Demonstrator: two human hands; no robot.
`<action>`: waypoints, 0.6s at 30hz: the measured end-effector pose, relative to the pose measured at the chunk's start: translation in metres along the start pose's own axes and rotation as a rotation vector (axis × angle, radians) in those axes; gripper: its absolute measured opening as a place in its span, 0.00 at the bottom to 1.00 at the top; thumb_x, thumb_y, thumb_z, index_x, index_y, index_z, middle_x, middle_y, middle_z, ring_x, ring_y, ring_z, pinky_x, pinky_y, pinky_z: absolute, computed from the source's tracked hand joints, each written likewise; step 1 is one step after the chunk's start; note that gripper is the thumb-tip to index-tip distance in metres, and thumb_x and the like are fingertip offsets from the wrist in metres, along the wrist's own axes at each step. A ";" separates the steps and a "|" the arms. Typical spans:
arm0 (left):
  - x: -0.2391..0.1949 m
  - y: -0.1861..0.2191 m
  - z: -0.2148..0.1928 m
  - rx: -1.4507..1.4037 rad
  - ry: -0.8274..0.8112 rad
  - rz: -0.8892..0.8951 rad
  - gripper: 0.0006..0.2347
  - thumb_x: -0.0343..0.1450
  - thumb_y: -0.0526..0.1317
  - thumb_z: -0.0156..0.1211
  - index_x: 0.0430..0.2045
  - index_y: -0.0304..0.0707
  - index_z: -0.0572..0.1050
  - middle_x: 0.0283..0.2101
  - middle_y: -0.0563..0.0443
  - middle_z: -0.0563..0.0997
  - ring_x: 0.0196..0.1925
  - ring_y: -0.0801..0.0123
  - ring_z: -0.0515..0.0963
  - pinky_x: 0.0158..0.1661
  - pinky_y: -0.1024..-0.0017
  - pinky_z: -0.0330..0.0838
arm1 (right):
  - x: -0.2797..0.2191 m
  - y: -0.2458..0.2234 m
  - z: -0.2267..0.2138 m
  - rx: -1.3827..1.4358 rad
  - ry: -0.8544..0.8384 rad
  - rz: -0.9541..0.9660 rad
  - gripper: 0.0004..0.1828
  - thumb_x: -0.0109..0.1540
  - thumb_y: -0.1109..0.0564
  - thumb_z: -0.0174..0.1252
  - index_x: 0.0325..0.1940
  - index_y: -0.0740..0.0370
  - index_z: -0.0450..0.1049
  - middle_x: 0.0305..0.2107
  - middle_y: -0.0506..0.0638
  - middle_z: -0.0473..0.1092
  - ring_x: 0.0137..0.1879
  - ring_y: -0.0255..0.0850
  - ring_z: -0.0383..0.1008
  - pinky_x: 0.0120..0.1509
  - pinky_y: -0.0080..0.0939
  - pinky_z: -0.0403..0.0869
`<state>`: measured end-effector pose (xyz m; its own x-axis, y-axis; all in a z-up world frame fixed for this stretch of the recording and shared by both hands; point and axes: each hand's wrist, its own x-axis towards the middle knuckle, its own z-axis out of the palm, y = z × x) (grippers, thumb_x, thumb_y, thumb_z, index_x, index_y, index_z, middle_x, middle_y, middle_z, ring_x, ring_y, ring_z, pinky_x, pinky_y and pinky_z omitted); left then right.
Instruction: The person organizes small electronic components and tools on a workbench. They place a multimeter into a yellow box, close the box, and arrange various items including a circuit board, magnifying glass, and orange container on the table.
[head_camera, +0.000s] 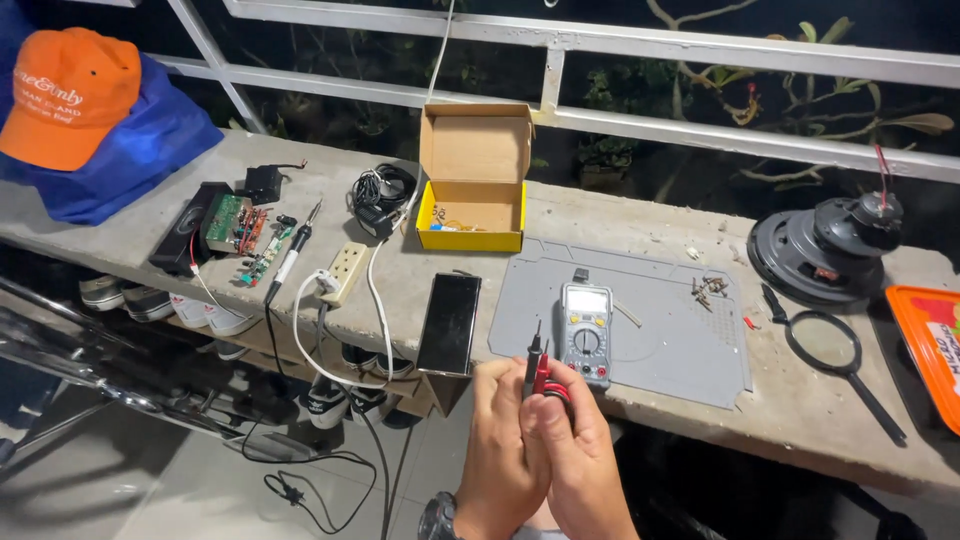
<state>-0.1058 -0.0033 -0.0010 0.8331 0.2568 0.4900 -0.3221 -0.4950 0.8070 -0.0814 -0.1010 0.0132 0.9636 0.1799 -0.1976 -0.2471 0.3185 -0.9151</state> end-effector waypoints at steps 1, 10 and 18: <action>0.000 -0.003 0.003 0.059 0.027 0.033 0.22 0.87 0.52 0.41 0.66 0.33 0.72 0.61 0.32 0.70 0.58 0.45 0.81 0.59 0.50 0.81 | 0.003 -0.006 0.001 -0.176 0.047 0.055 0.46 0.60 0.39 0.65 0.83 0.54 0.74 0.70 0.51 0.85 0.69 0.39 0.84 0.76 0.41 0.79; 0.011 -0.031 -0.004 0.260 -0.143 0.250 0.30 0.84 0.44 0.39 0.83 0.24 0.58 0.86 0.25 0.63 0.89 0.29 0.49 0.81 0.37 0.45 | 0.028 -0.015 0.028 0.266 0.135 0.260 0.27 0.71 0.57 0.59 0.74 0.71 0.77 0.59 0.69 0.83 0.63 0.57 0.84 0.70 0.53 0.79; 0.008 -0.009 -0.035 -0.234 -0.248 0.033 0.46 0.70 0.34 0.43 0.85 0.35 0.24 0.93 0.31 0.31 0.96 0.40 0.38 0.88 0.41 0.21 | 0.051 0.012 0.036 0.051 0.080 0.094 0.12 0.73 0.50 0.67 0.51 0.62 0.81 0.37 0.52 0.79 0.44 0.41 0.78 0.57 0.45 0.78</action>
<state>-0.1123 0.0324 0.0076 0.8952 0.0199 0.4452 -0.4212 -0.2888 0.8598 -0.0393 -0.0543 0.0045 0.9406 0.1369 -0.3108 -0.3395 0.3511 -0.8726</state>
